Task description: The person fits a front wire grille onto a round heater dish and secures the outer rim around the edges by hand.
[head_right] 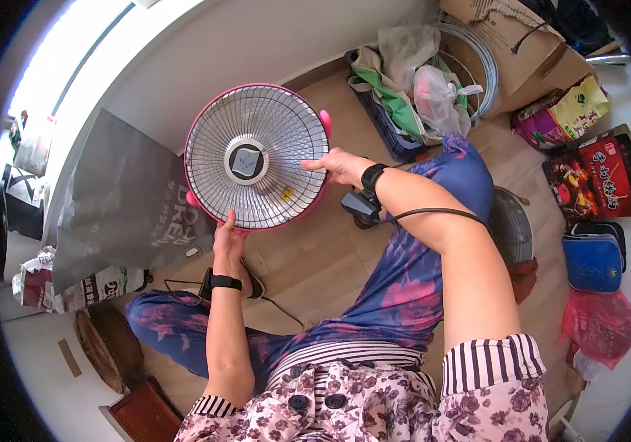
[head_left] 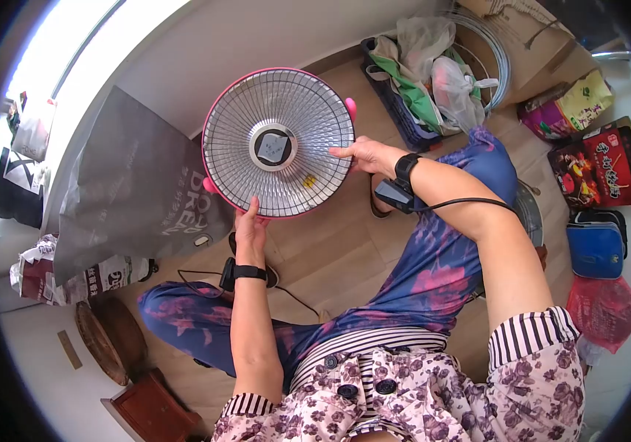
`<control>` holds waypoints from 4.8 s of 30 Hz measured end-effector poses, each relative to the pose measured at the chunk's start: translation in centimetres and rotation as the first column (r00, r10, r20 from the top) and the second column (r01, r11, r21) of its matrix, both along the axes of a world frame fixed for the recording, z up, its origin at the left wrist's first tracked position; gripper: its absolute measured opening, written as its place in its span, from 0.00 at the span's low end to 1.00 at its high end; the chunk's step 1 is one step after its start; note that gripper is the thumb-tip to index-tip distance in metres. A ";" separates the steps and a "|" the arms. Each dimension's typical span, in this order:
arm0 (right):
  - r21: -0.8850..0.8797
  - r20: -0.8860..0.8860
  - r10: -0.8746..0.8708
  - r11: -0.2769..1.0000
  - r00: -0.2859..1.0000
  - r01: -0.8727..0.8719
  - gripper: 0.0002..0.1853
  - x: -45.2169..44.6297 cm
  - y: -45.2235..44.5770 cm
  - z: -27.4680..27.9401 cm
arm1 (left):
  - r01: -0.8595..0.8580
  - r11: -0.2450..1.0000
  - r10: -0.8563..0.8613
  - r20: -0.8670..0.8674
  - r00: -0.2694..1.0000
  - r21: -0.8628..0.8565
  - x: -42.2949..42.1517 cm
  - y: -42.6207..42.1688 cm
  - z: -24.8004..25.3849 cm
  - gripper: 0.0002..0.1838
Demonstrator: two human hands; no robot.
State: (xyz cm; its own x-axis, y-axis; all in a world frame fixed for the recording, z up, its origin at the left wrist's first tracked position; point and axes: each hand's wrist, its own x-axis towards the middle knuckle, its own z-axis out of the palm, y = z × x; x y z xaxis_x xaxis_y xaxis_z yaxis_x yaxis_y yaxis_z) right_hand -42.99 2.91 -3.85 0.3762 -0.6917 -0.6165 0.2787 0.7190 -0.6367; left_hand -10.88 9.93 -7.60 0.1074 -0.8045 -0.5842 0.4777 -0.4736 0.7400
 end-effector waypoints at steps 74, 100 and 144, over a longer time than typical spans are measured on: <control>-0.506 -0.856 -0.435 0.815 0.278 -0.283 0.33 1.1 -15.2 1.9 | -0.060 0.998 0.062 0.096 0.993 -0.022 -1.9 0.6 3.0 0.31; 0.065 0.606 -0.391 0.892 0.693 0.447 0.39 -0.5 -1.5 -0.9 | 0.065 0.996 -0.065 -0.002 0.998 0.058 -0.4 0.1 2.1 0.20; 0.113 0.655 -0.255 0.964 0.711 0.242 0.30 -1.8 -2.7 -2.6 | 0.607 0.794 -0.533 0.512 0.673 0.029 2.6 -13.9 11.7 0.27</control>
State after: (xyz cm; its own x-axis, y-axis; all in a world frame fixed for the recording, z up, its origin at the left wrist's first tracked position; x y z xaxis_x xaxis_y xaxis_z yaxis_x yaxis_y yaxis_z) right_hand -44.74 0.22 -6.40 0.5074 -0.8107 -0.2920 0.7923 0.5721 -0.2118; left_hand -8.30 -3.92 4.11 -0.1687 -0.8665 -0.4698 -0.2785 -0.4153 0.8660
